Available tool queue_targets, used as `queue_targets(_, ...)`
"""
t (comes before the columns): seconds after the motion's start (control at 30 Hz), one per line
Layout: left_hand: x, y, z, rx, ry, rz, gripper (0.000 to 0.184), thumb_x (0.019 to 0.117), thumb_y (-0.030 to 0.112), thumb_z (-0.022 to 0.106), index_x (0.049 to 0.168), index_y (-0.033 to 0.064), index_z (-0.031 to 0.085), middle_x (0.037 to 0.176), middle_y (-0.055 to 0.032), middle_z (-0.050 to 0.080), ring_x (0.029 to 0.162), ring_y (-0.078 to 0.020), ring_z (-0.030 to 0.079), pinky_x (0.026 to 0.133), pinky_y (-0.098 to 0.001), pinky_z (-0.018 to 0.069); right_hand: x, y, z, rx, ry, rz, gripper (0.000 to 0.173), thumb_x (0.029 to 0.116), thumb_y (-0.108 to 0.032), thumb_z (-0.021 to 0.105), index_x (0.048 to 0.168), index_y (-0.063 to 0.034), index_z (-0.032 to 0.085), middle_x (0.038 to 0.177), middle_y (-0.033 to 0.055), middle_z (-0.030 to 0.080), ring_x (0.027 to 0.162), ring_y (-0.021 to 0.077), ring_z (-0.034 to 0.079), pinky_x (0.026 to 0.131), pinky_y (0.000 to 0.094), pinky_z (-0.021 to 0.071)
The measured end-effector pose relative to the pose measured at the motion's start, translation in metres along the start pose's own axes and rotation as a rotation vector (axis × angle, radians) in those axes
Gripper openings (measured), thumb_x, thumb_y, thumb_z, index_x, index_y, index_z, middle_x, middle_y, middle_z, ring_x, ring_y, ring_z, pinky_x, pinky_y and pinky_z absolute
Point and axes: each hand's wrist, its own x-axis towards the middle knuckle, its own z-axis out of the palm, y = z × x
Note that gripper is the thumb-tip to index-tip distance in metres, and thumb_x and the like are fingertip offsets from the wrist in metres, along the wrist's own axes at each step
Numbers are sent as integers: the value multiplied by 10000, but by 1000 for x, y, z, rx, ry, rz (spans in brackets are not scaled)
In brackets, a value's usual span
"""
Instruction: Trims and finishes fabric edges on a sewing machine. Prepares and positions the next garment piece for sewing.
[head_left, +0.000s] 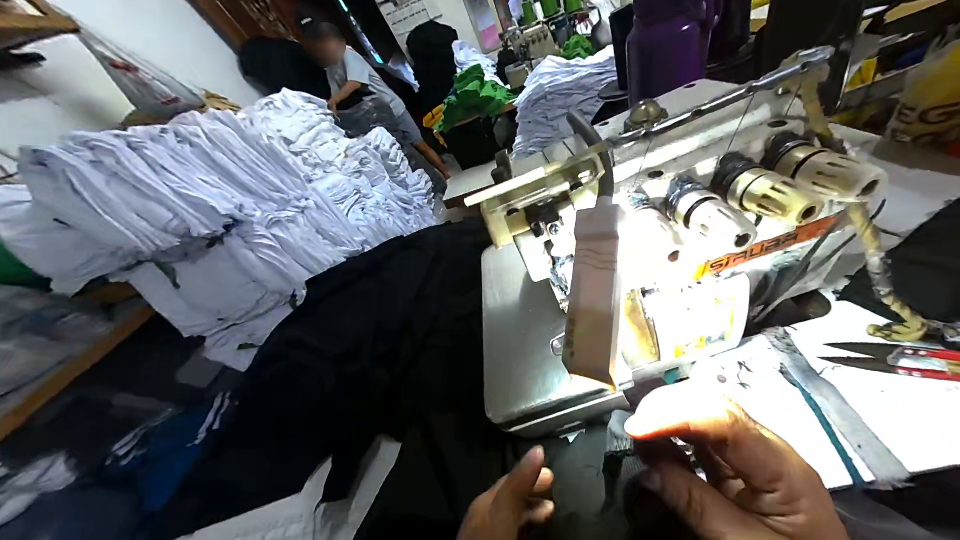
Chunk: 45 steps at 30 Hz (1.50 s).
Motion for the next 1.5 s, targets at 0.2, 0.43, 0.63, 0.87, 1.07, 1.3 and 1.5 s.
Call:
queue_targets(0.2,23,-34,-24,-213,144,49,215,1023,99,545,1102,190,722,1142,144,697,1134,52,605,1008,-163,478,-5,-3,-10,-79,-64,32,165,958,-93,681,1083,11,710,1057,58,716,1062,-28,626,971,131,488)
queue_targets(0.43,72,-66,-8,-295,266,180,251,933,99,633,873,309,754,1046,179,704,1036,16,657,909,-164,547,-8,23,-9,-206,107,58,55,904,-124,701,920,-76,722,922,-22,705,900,-69,637,813,74,514)
queue_targets(0.63,89,-83,-4,-237,273,122,337,865,-44,565,760,245,704,983,153,700,985,8,656,873,-166,550,4,29,-8,193,256,463,104,851,-35,699,878,-134,720,815,-83,704,763,-30,660,692,135,546)
queue_targets(0.87,84,-91,0,-234,292,148,330,900,-12,543,764,264,660,1011,180,666,1029,35,627,917,-152,528,-8,48,-6,-257,204,-42,53,952,-197,690,940,-148,705,927,-63,702,928,-57,653,845,94,529)
queue_targets(1.07,72,-112,-2,117,392,265,258,930,20,520,767,219,541,1069,141,587,1114,57,576,986,-153,496,-14,48,-18,-603,3,-581,124,1065,-152,508,1066,-134,631,978,47,571,990,152,577,1004,254,436)
queue_targets(1.3,70,-113,-2,174,498,300,252,922,2,489,751,187,486,1037,105,567,1081,60,572,962,-134,487,-15,54,-21,-620,4,-603,124,1063,-153,498,1076,-139,621,995,36,559,1017,136,573,1028,248,427)
queue_targets(1.5,68,-112,-11,52,483,476,264,946,58,509,766,251,501,1133,176,587,1128,41,576,965,-169,501,-17,51,-24,-636,-31,-633,125,1059,-139,505,1067,-126,629,999,40,555,1028,149,559,1071,269,396)
